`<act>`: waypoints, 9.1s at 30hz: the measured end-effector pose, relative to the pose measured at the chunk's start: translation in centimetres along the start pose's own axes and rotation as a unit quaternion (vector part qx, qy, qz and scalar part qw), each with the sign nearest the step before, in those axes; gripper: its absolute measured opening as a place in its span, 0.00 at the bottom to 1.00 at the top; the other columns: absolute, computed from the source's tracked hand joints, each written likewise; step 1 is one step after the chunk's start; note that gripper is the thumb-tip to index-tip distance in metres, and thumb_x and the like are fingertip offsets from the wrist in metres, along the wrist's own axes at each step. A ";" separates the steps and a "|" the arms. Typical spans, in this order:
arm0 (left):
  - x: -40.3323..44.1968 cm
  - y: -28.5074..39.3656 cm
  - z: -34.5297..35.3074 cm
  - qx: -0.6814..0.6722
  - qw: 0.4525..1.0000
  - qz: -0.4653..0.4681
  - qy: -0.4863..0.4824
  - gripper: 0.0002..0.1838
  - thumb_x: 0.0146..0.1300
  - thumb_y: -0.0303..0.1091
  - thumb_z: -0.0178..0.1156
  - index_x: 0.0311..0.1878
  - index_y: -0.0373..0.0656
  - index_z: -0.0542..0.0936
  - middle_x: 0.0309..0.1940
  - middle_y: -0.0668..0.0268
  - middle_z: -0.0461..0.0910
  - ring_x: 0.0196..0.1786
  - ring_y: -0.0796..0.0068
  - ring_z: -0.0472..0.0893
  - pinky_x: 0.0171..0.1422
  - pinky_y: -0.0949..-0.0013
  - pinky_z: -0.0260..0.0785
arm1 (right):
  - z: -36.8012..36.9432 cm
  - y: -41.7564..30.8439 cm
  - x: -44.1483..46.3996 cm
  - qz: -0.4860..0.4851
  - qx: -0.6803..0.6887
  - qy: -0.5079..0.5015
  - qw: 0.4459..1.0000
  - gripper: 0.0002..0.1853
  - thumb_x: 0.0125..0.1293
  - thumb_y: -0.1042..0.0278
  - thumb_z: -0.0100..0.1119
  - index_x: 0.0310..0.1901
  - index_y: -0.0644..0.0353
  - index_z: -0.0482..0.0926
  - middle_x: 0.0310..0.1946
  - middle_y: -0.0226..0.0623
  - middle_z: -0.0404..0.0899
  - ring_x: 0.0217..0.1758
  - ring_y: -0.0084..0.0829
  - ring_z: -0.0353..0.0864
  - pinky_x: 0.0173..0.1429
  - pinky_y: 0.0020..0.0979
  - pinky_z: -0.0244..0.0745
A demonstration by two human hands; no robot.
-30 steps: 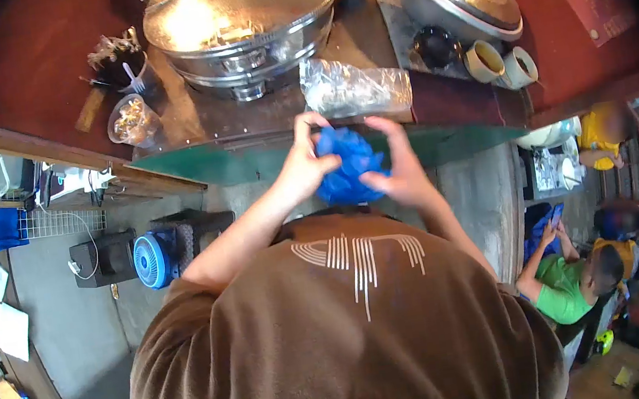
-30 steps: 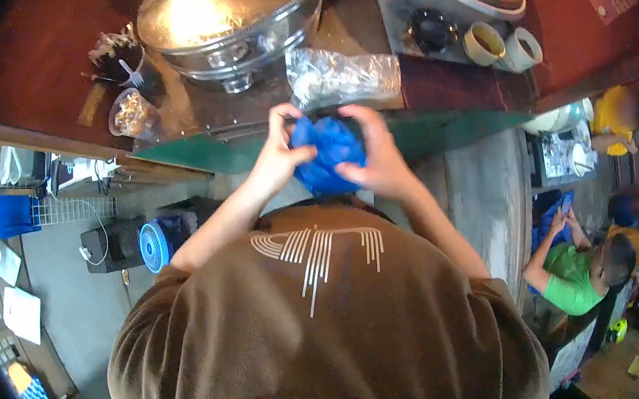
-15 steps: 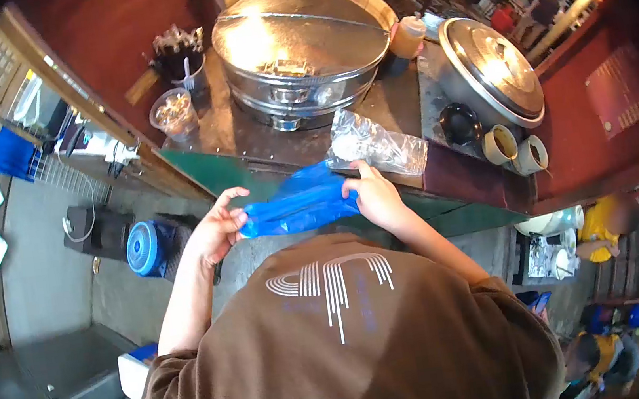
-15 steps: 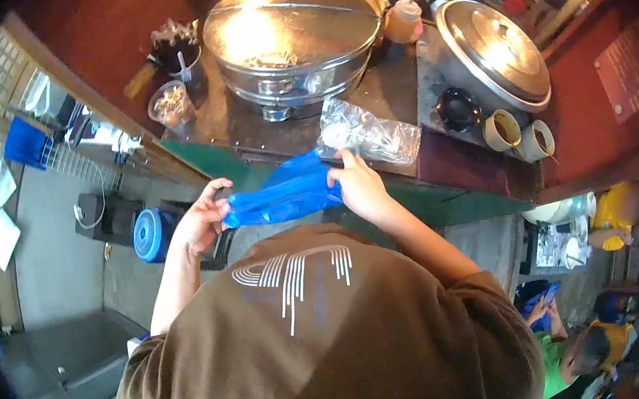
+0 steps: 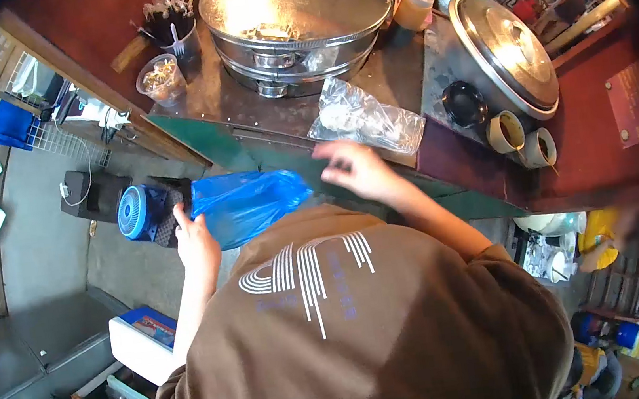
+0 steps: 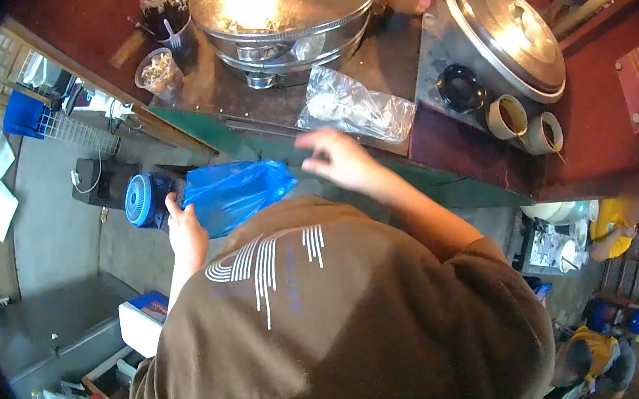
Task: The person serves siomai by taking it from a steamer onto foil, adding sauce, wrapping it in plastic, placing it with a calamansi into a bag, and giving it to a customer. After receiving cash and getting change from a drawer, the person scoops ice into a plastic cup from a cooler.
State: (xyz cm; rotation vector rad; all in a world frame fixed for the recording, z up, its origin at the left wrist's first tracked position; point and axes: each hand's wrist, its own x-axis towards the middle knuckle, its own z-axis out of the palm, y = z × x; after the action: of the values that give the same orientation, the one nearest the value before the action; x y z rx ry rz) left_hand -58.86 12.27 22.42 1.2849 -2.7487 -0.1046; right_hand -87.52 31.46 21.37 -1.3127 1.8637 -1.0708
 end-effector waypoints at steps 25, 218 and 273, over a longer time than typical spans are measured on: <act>3.9 10.9 -5.8 -0.270 0.949 0.044 -0.158 0.38 0.42 0.21 0.54 0.64 0.38 0.66 0.57 0.50 0.70 0.58 0.58 0.72 0.60 0.66 0.66 | -11.9 7.0 2.5 0.028 -0.352 0.003 0.936 0.28 0.42 0.64 0.68 0.47 0.60 0.71 0.43 0.46 0.77 0.49 0.45 0.77 0.52 0.41 0.73; -56.6 -71.0 -6.2 -0.234 0.725 -0.590 0.267 0.12 0.62 0.40 0.58 0.42 0.42 0.81 0.33 0.59 0.83 0.38 0.69 0.82 0.45 0.66 0.73 | 71.8 -12.8 20.4 0.002 -0.413 -0.495 0.765 0.10 0.58 0.68 0.58 0.38 0.64 0.80 0.28 0.43 0.81 0.33 0.35 0.81 0.38 0.33 0.75; -69.5 -119.5 -10.1 0.253 0.901 -0.275 -0.222 0.10 0.57 0.32 0.53 0.32 0.50 0.85 0.32 0.67 0.84 0.41 0.67 0.82 0.56 0.44 0.53 | 91.4 -34.1 -11.4 0.229 -0.309 -0.264 0.885 0.09 0.58 0.74 0.55 0.37 0.66 0.82 0.27 0.42 0.82 0.28 0.32 0.79 0.35 0.33 0.74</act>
State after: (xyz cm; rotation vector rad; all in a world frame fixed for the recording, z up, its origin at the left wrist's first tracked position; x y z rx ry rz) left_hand 77.53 -11.08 15.09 2.4306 -2.7511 0.3420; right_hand 7.71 11.82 7.23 -1.2136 1.9785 0.1532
